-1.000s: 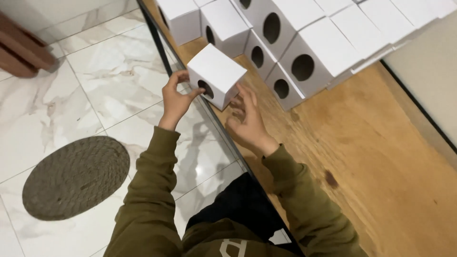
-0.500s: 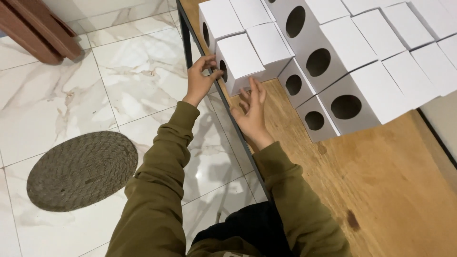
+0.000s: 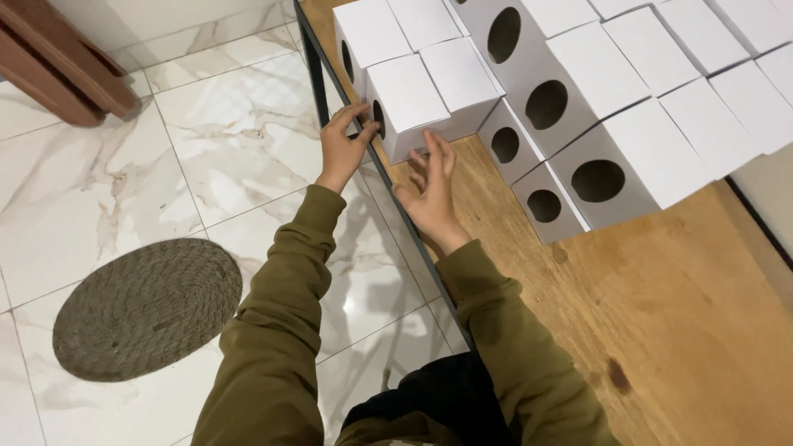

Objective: Folding flat cardboard cutouts into three-dimensional boxes and stacking them on a table.

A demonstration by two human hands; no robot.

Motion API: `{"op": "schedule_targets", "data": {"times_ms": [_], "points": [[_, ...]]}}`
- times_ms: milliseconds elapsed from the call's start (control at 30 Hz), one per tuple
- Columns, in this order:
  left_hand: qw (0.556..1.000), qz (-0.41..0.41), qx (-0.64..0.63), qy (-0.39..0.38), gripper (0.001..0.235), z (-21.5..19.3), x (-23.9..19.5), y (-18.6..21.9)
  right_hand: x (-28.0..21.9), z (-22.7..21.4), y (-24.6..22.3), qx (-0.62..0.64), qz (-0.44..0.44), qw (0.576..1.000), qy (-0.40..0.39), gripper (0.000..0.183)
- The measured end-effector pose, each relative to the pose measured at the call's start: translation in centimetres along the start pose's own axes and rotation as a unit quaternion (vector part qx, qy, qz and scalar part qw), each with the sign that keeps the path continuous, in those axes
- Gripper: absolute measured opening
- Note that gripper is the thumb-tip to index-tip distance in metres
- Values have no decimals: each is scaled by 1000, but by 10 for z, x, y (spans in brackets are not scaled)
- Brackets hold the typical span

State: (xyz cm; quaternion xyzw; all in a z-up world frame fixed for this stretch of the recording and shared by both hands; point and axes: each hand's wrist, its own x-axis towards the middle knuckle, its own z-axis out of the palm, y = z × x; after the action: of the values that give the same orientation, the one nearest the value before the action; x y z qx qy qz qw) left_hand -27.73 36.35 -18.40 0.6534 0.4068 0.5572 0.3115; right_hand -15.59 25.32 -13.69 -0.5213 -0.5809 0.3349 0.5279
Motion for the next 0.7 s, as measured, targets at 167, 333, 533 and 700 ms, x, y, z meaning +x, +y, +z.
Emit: {"op": "schedule_targets", "data": {"times_ms": [167,333,533,700], "points": [[998,37,19,40,26,-6,-28,31,-21,-16,-7,10,45,999,-29,71],[994,93,37,49,19,8,-86,75,-76,-78,-3,-31,38,994,-94,43],[896,73,-68,-433,12,65,-122,205,-175,-182,-44,-49,85,995,-6,26],[675,54,-30,-735,28,169,-157,275,-281,-267,-63,-81,142,964,210,28]]}}
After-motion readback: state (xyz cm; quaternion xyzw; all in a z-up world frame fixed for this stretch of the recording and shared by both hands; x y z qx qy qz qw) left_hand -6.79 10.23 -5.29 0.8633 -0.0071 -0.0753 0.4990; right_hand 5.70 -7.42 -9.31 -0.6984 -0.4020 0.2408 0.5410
